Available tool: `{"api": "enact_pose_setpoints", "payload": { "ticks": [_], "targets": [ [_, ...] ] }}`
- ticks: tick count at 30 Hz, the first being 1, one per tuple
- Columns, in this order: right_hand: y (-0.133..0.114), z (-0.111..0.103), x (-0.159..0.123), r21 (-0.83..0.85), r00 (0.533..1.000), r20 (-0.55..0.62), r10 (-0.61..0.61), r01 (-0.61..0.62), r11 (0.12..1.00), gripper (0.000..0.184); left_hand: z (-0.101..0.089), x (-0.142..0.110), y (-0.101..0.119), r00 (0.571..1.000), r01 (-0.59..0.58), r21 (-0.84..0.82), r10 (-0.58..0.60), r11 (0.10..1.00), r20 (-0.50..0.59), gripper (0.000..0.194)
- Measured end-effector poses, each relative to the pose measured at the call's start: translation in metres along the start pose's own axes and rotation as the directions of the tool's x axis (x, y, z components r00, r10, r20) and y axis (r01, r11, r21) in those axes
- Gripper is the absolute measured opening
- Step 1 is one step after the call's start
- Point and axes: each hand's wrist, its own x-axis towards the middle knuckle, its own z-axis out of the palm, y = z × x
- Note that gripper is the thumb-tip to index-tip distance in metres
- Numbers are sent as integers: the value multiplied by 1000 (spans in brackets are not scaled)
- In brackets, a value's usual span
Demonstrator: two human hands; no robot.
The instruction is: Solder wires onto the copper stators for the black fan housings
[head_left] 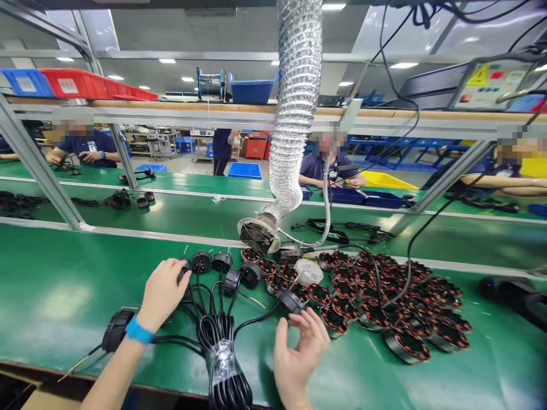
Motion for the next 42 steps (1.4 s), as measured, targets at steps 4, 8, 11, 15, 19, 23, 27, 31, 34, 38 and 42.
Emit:
{"api": "enact_pose_setpoints", "payload": {
  "ticks": [4,8,11,15,19,23,27,31,34,38,42],
  "targets": [
    [-30,23,17,57,895,355,-269,267,962,15,16,43,0,948,68,183,-121,981,295,39],
    [-51,73,32,144,557,774,-303,311,940,21,29,57,-11,890,92,214,-176,973,420,40],
    [-58,114,32,-15,349,924,-153,435,900,26,31,60,-14,911,55,197,-130,979,392,38],
    [-62,147,23,-70,153,988,-20,561,825,25,37,62,-5,929,0,157,-58,988,366,57],
    [-64,154,20,-41,78,997,-2,552,833,30,49,68,1,916,-52,165,-19,985,401,56],
    [-62,155,25,-23,60,998,-8,510,860,26,44,69,-3,932,-42,191,-30,981,362,35],
    [-58,163,30,19,3,1000,-23,433,901,16,25,54,-9,992,18,255,-49,967,116,38],
    [-58,175,23,41,15,999,-49,339,940,11,13,32,-14,980,85,259,-34,962,-194,43],
    [-60,179,12,6,159,986,-58,308,951,12,12,21,-21,945,99,233,-18,967,-326,43],
    [-62,174,5,-147,427,904,-1,315,938,33,18,22,-27,937,123,209,-45,970,-345,45],
    [-59,171,7,-305,560,827,47,377,875,38,27,37,-27,989,89,231,-58,969,-136,40]
  ]
}}
